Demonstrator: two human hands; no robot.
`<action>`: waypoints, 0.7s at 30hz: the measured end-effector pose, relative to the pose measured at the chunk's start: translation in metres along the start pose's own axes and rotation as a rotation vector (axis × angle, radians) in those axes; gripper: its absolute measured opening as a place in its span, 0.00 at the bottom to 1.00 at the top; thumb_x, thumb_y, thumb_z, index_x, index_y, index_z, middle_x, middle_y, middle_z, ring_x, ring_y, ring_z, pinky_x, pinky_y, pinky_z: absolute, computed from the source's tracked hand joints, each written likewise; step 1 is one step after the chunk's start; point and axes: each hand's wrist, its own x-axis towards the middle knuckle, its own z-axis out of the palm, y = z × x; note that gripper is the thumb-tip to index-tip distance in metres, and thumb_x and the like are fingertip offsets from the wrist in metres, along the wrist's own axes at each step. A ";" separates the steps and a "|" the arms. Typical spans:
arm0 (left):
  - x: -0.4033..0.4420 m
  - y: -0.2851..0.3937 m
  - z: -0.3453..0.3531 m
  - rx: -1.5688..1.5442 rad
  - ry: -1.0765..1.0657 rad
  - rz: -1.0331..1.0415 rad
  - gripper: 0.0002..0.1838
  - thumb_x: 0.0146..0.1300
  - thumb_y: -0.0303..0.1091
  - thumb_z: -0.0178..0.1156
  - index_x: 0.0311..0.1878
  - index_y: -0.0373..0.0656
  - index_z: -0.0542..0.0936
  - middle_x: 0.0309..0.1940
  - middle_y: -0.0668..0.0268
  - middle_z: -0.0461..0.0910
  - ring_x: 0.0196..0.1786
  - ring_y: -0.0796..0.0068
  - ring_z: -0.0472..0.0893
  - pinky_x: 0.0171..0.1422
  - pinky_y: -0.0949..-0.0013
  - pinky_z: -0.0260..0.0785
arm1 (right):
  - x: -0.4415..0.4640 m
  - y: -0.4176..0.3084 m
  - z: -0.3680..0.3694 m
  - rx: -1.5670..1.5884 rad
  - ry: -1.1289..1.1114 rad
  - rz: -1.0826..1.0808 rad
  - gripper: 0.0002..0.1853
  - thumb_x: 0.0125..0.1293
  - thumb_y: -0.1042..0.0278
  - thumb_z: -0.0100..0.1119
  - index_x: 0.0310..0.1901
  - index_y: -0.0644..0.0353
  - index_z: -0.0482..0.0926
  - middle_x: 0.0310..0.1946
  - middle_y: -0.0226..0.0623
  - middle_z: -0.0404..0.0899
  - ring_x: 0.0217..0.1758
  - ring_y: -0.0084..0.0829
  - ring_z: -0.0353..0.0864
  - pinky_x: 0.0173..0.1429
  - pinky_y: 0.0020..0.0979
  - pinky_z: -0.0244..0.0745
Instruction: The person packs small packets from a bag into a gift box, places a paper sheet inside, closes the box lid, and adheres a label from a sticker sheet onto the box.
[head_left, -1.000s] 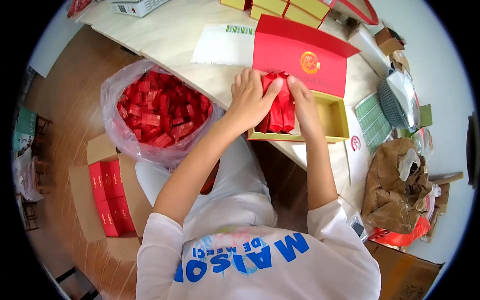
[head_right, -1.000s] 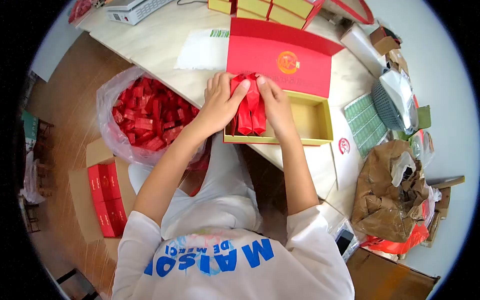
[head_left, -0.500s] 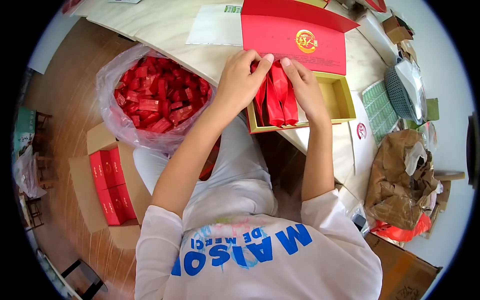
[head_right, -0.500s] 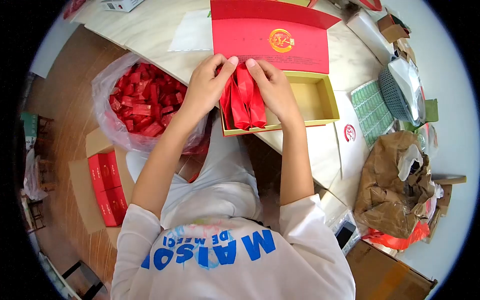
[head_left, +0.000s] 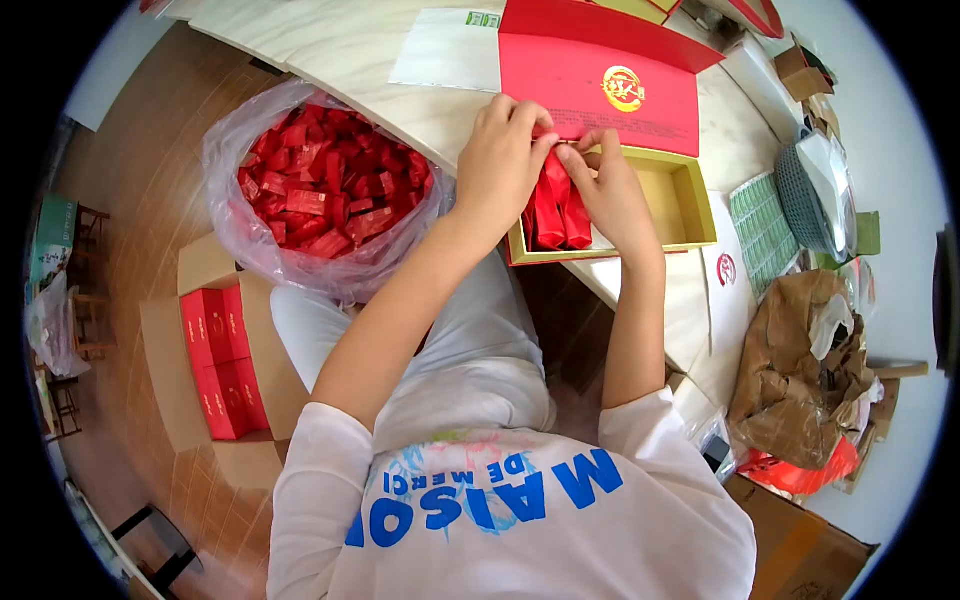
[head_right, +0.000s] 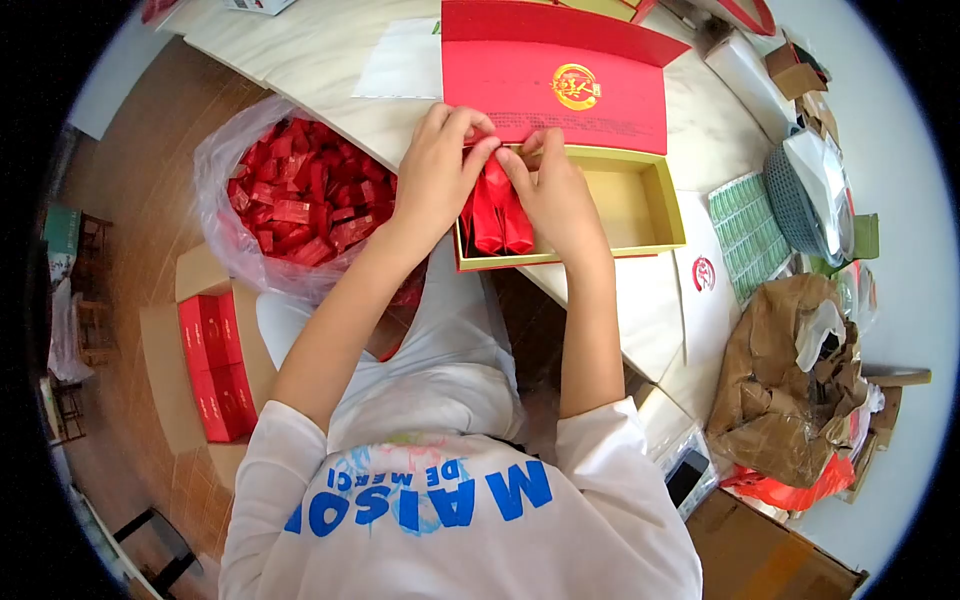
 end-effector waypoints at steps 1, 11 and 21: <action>0.001 0.003 -0.002 0.002 0.007 -0.005 0.08 0.58 0.30 0.63 0.40 0.43 0.75 0.37 0.61 0.72 0.44 0.60 0.75 0.48 0.60 0.68 | 0.000 0.002 0.001 -0.003 -0.007 -0.005 0.18 0.68 0.59 0.57 0.44 0.67 0.67 0.31 0.49 0.80 0.32 0.41 0.81 0.39 0.38 0.73; -0.047 0.010 -0.022 -0.246 0.004 -0.121 0.35 0.59 0.34 0.64 0.66 0.36 0.58 0.59 0.48 0.60 0.65 0.51 0.62 0.70 0.57 0.55 | -0.008 -0.005 -0.012 -0.339 0.106 0.154 0.22 0.72 0.52 0.43 0.40 0.68 0.72 0.25 0.56 0.78 0.33 0.58 0.78 0.39 0.50 0.69; -0.061 0.021 0.022 -0.387 -0.141 -0.319 0.40 0.62 0.27 0.50 0.69 0.22 0.37 0.68 0.31 0.43 0.72 0.35 0.46 0.76 0.51 0.40 | 0.002 -0.016 0.009 -0.612 -0.007 0.106 0.23 0.72 0.49 0.42 0.43 0.66 0.73 0.33 0.65 0.78 0.40 0.62 0.78 0.44 0.54 0.70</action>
